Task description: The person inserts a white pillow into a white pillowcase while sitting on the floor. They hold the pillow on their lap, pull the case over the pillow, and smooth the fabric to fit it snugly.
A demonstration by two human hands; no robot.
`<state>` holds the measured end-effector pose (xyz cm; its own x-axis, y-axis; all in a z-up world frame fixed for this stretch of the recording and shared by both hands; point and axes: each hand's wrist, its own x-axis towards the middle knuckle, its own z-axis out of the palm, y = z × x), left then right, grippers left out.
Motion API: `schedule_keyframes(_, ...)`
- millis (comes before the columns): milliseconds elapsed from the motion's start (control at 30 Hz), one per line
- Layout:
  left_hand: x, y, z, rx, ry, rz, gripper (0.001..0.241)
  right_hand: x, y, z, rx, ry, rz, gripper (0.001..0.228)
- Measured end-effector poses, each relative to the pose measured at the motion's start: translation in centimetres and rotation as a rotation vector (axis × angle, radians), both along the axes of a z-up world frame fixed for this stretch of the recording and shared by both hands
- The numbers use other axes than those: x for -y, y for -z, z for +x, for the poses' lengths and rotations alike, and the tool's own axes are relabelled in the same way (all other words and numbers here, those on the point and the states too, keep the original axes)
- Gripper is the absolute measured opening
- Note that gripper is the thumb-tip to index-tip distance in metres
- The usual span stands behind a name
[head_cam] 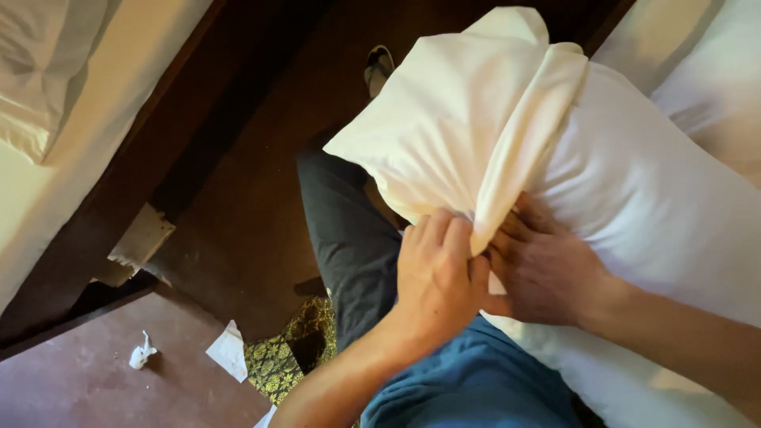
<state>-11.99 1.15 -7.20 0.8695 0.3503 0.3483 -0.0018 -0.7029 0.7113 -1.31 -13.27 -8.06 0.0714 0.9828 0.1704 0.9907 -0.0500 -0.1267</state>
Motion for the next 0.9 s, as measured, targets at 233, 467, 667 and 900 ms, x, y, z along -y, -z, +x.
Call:
schedule_keyframes(233, 1.9, -2.5, -0.5, -0.027, 0.079, -0.017, 0.018, -1.0, -0.5, 0.3, -0.071, -0.024, -0.019, 0.050)
schedule_keyframes(467, -2.0, -1.9, 0.3, -0.118, -0.060, 0.070, 0.024, -0.7, -4.8, 1.4, -0.166, -0.045, -0.129, 0.067)
schedule_keyframes(667, -1.9, -1.5, 0.7, -0.150, -0.041, 0.175, 0.059, 3.4, -4.2, 2.3, -0.010, 0.042, -0.212, 0.092)
schedule_keyframes(900, -2.6, -1.2, 4.9, -0.097, 0.258, 0.023, 0.033, 3.5, -0.1, 1.4, -0.134, -0.015, -0.197, 0.093)
